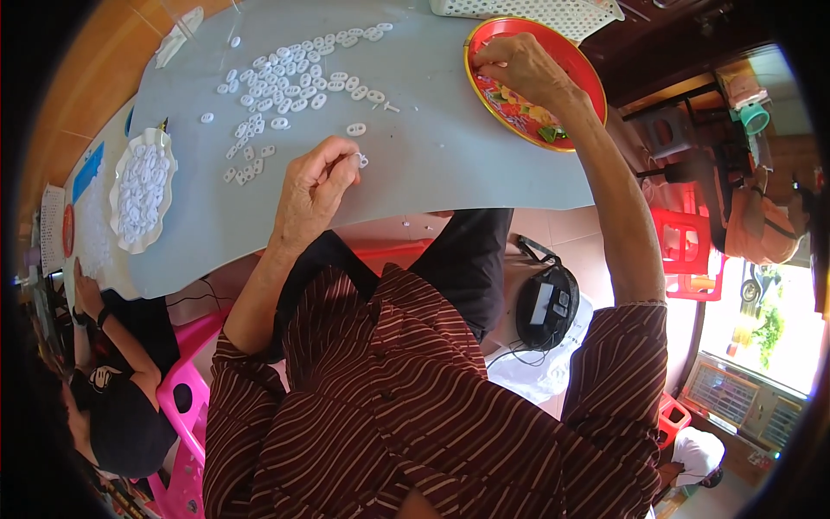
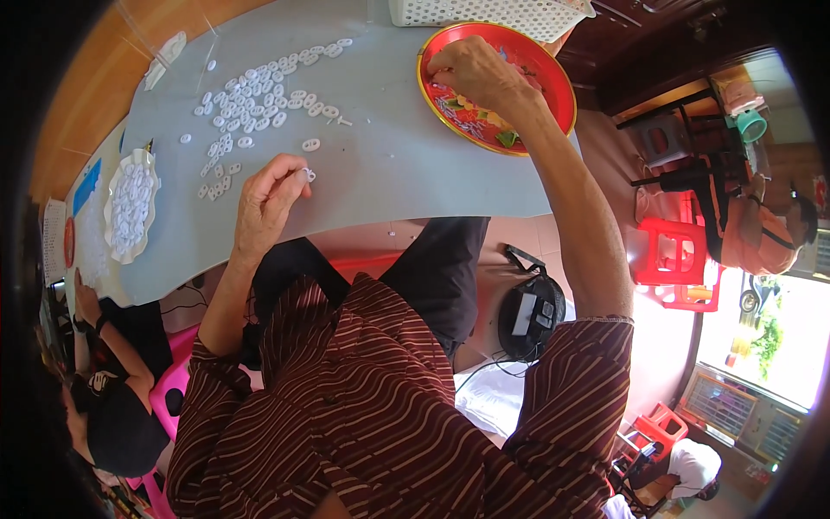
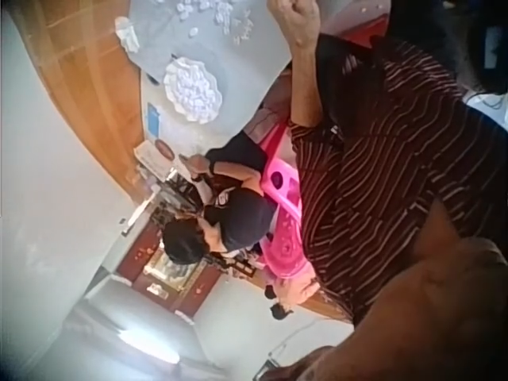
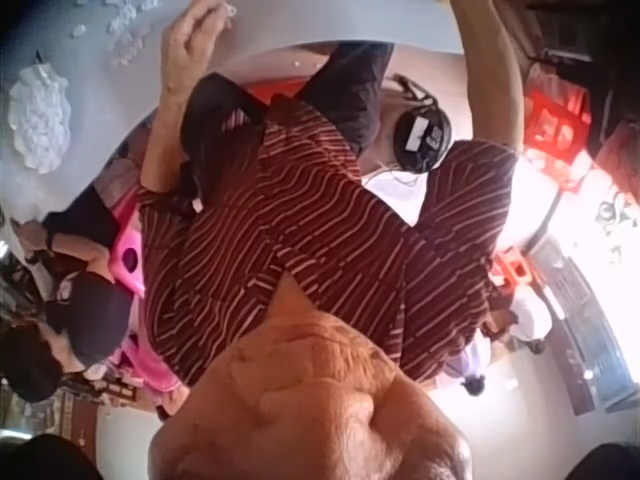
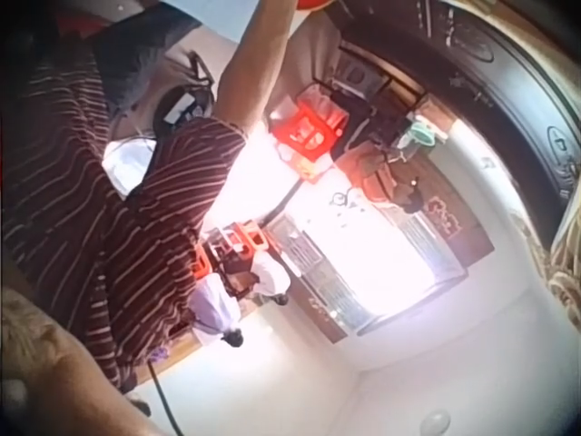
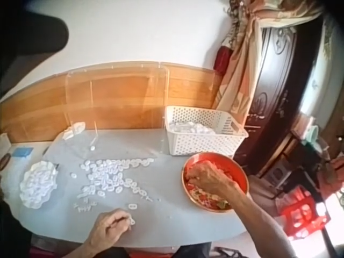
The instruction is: Assembling small white plastic components by hand.
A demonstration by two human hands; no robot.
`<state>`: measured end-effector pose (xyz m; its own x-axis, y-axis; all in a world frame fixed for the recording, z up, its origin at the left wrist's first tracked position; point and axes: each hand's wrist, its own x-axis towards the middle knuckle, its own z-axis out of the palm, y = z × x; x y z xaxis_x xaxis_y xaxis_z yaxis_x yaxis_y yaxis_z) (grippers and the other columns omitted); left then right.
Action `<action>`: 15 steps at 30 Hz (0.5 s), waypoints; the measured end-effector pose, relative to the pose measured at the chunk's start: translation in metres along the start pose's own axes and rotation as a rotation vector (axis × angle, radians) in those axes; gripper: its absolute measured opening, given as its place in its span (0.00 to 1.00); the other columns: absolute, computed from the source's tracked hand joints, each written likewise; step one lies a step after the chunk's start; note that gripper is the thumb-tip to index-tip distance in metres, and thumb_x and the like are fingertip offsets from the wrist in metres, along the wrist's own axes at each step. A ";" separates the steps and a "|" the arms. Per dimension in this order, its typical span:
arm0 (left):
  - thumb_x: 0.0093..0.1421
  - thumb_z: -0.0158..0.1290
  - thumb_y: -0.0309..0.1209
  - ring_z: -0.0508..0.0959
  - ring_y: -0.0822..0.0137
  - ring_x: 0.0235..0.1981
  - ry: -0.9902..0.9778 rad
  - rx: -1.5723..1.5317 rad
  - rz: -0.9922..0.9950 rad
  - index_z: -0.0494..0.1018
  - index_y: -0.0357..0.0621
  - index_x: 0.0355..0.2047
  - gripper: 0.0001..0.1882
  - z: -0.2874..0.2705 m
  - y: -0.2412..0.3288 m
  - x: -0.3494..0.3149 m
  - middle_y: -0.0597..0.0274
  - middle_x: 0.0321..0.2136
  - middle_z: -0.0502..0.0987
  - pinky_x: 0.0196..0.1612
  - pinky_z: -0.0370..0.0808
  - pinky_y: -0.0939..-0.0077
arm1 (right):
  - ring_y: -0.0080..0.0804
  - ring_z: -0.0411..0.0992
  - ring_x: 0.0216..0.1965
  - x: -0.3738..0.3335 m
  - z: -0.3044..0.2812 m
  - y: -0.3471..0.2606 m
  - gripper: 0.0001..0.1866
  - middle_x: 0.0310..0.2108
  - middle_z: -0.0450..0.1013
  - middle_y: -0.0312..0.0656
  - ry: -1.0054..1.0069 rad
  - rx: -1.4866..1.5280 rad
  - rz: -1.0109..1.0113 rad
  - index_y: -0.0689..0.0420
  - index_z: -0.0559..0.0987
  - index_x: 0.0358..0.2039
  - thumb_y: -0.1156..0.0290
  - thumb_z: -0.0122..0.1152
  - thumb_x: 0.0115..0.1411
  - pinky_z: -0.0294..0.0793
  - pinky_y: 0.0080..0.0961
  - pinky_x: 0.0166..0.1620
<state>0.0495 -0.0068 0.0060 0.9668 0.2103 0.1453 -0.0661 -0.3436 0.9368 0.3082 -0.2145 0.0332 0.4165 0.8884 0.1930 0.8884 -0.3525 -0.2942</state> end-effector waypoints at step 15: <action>0.60 0.48 0.28 0.65 0.80 0.21 0.011 -0.004 0.026 0.70 0.37 0.32 0.06 0.001 -0.004 -0.001 0.67 0.19 0.69 0.26 0.62 0.85 | 0.36 0.75 0.31 -0.005 -0.003 -0.007 0.06 0.29 0.76 0.43 0.005 -0.073 0.018 0.62 0.78 0.30 0.74 0.59 0.53 0.75 0.28 0.38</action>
<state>0.0486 -0.0066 0.0020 0.9620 0.2110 0.1734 -0.0925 -0.3456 0.9338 0.3005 -0.2175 0.0372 0.4336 0.8803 0.1927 0.8922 -0.3895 -0.2285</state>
